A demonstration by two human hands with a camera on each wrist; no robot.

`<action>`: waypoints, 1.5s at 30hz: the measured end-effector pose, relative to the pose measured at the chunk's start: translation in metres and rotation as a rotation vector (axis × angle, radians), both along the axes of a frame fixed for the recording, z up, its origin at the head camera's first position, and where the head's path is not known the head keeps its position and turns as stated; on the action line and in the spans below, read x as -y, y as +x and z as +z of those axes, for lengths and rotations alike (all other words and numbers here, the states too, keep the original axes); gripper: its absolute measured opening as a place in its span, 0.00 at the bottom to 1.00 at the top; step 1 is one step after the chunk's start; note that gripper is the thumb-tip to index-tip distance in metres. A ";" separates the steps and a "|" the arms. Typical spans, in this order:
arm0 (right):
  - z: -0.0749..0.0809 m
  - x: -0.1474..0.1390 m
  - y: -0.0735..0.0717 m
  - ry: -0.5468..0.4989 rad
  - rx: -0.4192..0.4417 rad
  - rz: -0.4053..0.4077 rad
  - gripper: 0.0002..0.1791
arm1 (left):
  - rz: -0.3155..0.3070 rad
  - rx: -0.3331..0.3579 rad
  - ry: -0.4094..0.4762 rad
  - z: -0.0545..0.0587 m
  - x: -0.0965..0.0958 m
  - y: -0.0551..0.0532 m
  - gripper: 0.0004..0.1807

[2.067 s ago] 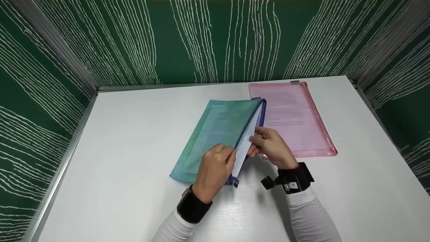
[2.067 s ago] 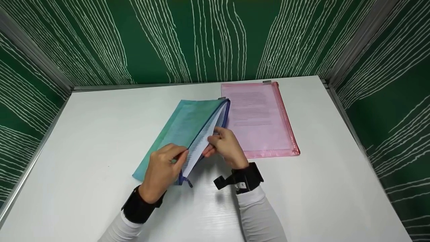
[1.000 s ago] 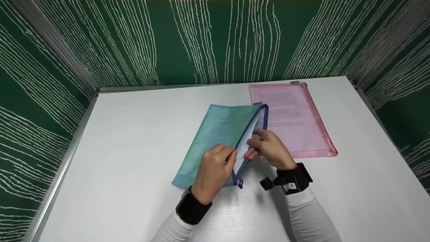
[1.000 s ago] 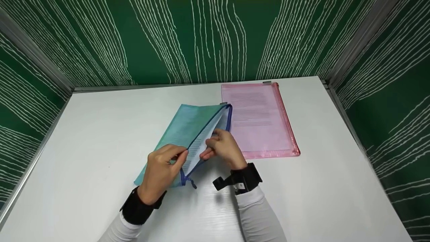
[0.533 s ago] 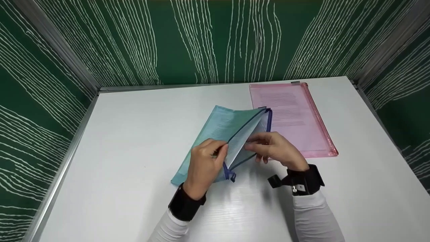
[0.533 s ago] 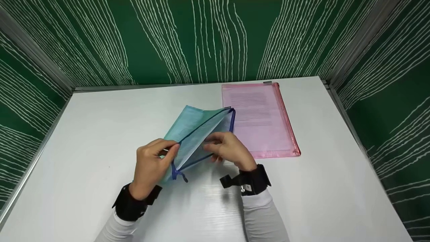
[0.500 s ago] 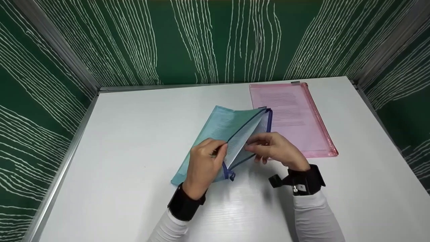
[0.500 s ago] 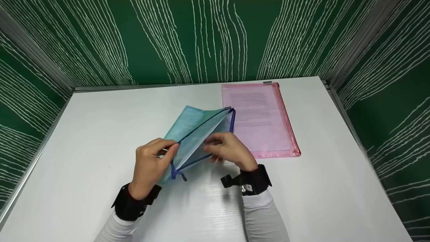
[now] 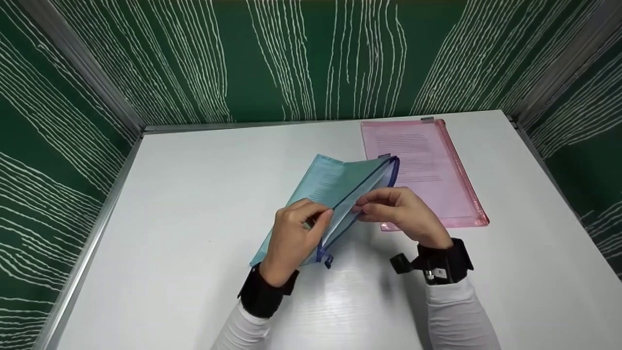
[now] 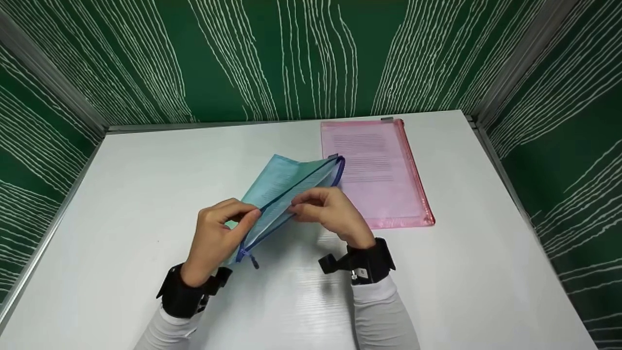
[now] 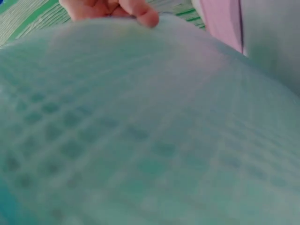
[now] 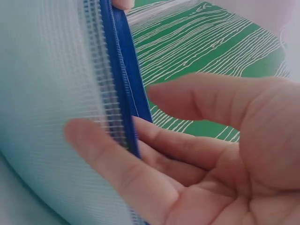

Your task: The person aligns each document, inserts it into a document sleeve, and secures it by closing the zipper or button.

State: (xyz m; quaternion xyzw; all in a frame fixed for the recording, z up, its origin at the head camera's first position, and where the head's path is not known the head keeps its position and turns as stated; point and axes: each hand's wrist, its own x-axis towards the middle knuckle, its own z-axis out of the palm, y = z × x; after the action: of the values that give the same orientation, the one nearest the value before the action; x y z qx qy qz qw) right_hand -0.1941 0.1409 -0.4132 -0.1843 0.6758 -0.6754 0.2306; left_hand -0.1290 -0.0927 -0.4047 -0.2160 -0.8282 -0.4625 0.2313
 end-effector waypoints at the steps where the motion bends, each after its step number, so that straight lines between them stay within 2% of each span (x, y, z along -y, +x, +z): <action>1: 0.001 0.000 0.001 -0.022 -0.002 -0.018 0.19 | -0.018 -0.001 0.003 0.001 0.001 0.000 0.09; 6: 0.004 0.000 0.003 -0.099 -0.064 -0.074 0.19 | -0.099 -0.020 0.003 0.005 0.007 0.000 0.11; 10: 0.006 0.000 0.003 -0.109 -0.115 -0.110 0.19 | -0.181 0.030 -0.026 0.011 0.018 0.003 0.22; 14: 0.008 0.000 0.004 -0.105 -0.139 -0.150 0.19 | -0.237 0.125 -0.129 0.018 0.027 0.007 0.38; 17: 0.009 0.000 0.005 -0.078 -0.158 -0.174 0.19 | -0.219 0.149 -0.229 0.021 0.029 0.010 0.39; 20: 0.009 0.001 0.006 -0.049 -0.166 -0.193 0.18 | -0.170 0.109 -0.282 0.023 0.028 0.010 0.32; 22: 0.010 0.002 0.007 -0.033 -0.162 -0.214 0.17 | -0.136 0.059 -0.273 0.022 0.026 0.010 0.27; 28: 0.012 0.005 0.010 0.005 -0.156 -0.274 0.15 | -0.034 -0.111 -0.148 0.016 0.017 0.008 0.13; 34: 0.016 0.006 0.017 0.015 -0.200 -0.299 0.14 | -0.010 -0.233 -0.030 0.012 0.007 0.004 0.09; 40: 0.025 0.011 0.029 -0.013 -0.371 -0.312 0.11 | -0.023 -0.264 0.018 0.010 0.004 0.002 0.06; 42: 0.030 0.016 0.035 -0.045 -0.460 -0.280 0.08 | -0.032 -0.267 0.020 0.010 0.004 0.002 0.07; 45: 0.038 0.027 0.045 -0.061 -0.623 -0.189 0.07 | -0.045 -0.271 0.016 0.010 0.003 0.003 0.08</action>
State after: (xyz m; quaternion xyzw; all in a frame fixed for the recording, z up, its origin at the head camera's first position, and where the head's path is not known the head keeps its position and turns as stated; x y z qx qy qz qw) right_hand -0.1489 0.1139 -0.3748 -0.3253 0.7075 -0.6248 -0.0569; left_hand -0.1263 -0.0954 -0.3951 -0.2933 -0.7807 -0.4406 0.3322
